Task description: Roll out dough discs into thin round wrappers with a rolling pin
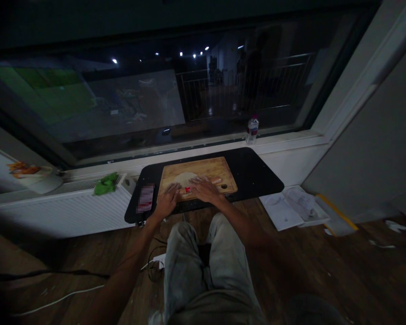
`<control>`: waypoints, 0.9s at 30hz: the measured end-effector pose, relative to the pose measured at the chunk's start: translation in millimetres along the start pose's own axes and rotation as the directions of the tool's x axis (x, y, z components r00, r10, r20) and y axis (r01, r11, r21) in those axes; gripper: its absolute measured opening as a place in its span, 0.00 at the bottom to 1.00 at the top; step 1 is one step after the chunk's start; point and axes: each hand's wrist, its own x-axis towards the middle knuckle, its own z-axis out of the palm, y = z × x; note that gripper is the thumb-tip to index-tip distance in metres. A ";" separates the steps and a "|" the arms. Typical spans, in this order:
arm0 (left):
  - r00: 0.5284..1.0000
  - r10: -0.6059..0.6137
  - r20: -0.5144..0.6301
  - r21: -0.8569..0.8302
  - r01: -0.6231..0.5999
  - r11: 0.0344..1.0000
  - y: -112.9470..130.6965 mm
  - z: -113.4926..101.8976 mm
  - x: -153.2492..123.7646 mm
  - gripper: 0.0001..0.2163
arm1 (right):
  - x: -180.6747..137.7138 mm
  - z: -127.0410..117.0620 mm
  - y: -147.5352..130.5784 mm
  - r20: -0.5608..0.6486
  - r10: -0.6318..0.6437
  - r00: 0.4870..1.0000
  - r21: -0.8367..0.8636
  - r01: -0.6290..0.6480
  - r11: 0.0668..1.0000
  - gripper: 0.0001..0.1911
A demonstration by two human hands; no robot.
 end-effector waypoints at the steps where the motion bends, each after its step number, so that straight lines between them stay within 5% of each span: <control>1: 1.000 0.004 0.002 -0.006 -0.004 1.000 1.0 -0.6 -1.8 0.22 | -2.8 -0.8 -1.7 -0.011 0.001 1.000 0.007 -0.001 1.000 0.27; 20: 0.997 0.079 0.024 -0.294 -0.069 0.953 -2.0 -9.0 -19.2 0.17 | -32.1 -1.7 -6.7 -0.190 -0.108 0.976 0.148 0.138 0.979 0.26; 27: 0.995 0.089 0.054 -0.258 -0.072 0.963 -11.5 -5.7 -10.6 0.19 | -26.0 -3.3 -6.0 -0.143 -0.088 0.986 0.116 0.105 0.988 0.25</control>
